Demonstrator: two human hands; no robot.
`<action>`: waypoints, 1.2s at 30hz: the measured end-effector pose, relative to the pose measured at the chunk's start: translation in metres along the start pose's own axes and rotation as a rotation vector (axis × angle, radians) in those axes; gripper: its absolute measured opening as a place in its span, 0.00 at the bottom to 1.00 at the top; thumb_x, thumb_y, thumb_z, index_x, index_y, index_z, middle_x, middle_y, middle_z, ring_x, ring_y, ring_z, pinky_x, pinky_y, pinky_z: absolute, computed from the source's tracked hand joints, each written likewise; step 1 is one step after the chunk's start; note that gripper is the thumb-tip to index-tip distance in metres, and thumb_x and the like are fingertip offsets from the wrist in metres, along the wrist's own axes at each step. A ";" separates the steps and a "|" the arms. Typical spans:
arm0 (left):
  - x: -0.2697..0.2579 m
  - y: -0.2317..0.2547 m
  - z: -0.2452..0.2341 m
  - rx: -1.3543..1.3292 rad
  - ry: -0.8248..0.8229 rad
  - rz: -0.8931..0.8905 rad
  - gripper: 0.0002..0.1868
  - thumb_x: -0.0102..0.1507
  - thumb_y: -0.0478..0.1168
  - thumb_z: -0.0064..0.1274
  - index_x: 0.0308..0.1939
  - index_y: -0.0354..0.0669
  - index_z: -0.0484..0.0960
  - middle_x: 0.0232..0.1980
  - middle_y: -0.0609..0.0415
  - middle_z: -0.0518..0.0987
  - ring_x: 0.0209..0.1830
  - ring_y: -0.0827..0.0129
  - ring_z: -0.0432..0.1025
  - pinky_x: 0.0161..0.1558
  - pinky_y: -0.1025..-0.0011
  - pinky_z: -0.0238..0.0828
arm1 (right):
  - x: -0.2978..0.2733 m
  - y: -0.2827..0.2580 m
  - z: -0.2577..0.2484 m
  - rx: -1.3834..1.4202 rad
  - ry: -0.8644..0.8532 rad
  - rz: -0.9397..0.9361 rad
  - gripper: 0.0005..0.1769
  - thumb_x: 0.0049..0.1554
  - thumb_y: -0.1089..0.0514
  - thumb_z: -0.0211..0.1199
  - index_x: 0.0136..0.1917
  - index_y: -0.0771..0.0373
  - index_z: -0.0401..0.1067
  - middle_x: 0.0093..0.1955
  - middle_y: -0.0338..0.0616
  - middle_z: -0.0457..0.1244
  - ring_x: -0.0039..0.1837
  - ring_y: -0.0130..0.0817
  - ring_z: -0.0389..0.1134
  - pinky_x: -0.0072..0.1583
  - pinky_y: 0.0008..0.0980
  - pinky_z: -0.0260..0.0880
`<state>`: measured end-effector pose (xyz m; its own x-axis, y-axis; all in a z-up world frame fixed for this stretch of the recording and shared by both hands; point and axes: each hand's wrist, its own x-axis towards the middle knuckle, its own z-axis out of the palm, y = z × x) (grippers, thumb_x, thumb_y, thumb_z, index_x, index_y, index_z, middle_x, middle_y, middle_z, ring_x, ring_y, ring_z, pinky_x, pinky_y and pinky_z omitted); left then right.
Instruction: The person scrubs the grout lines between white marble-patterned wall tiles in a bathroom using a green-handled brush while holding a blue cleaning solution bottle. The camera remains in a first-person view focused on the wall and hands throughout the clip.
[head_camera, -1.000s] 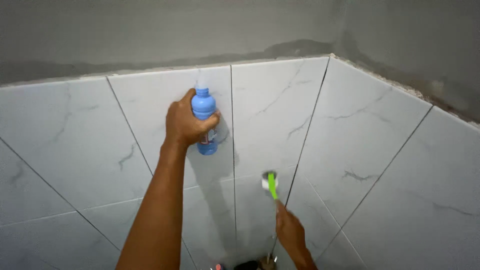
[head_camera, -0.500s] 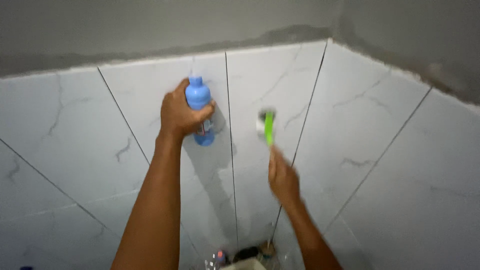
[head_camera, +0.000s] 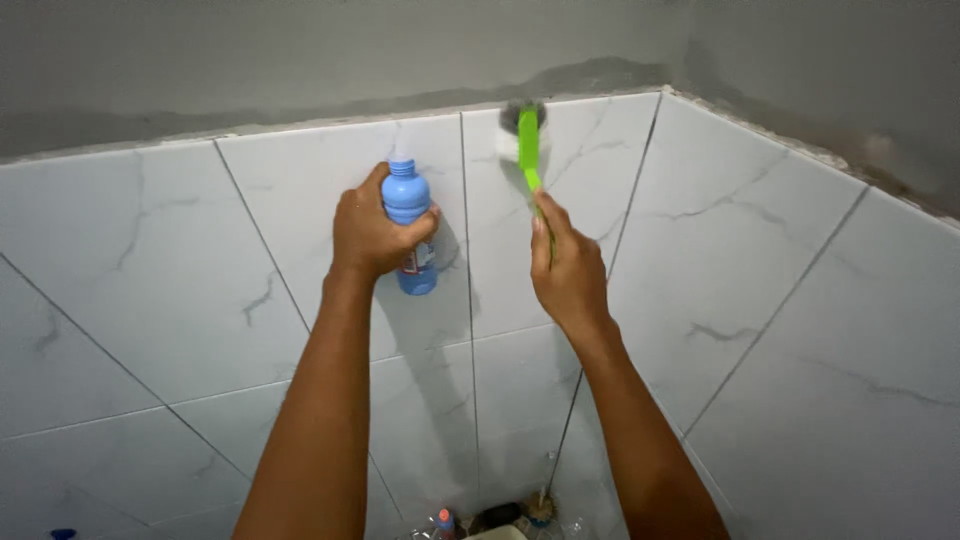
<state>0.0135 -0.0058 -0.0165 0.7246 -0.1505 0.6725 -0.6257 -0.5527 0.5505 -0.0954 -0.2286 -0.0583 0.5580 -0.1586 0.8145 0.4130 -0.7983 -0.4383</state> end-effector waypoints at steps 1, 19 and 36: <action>-0.001 -0.001 0.000 0.002 0.004 0.000 0.28 0.49 0.55 0.67 0.46 0.48 0.78 0.38 0.35 0.83 0.44 0.33 0.79 0.46 0.40 0.73 | -0.004 0.000 0.004 0.003 0.000 -0.003 0.22 0.70 0.57 0.48 0.74 0.62 0.65 0.61 0.64 0.68 0.59 0.61 0.71 0.57 0.55 0.72; -0.001 -0.003 0.000 -0.015 0.009 -0.011 0.31 0.48 0.57 0.67 0.48 0.47 0.77 0.39 0.37 0.84 0.44 0.37 0.80 0.46 0.43 0.77 | -0.037 0.014 0.042 -0.083 -0.084 -0.070 0.19 0.68 0.60 0.50 0.65 0.74 0.72 0.58 0.71 0.68 0.58 0.65 0.71 0.53 0.58 0.71; -0.003 -0.005 -0.003 -0.109 -0.009 0.023 0.32 0.48 0.58 0.67 0.49 0.45 0.77 0.41 0.35 0.84 0.44 0.33 0.80 0.49 0.40 0.77 | -0.198 0.088 0.084 -0.119 -0.279 0.231 0.22 0.66 0.52 0.53 0.70 0.57 0.72 0.62 0.58 0.69 0.56 0.57 0.74 0.52 0.55 0.75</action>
<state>0.0134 0.0003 -0.0195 0.7118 -0.1704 0.6814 -0.6698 -0.4567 0.5855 -0.1091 -0.2185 -0.2902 0.8077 -0.1914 0.5577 0.1759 -0.8246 -0.5377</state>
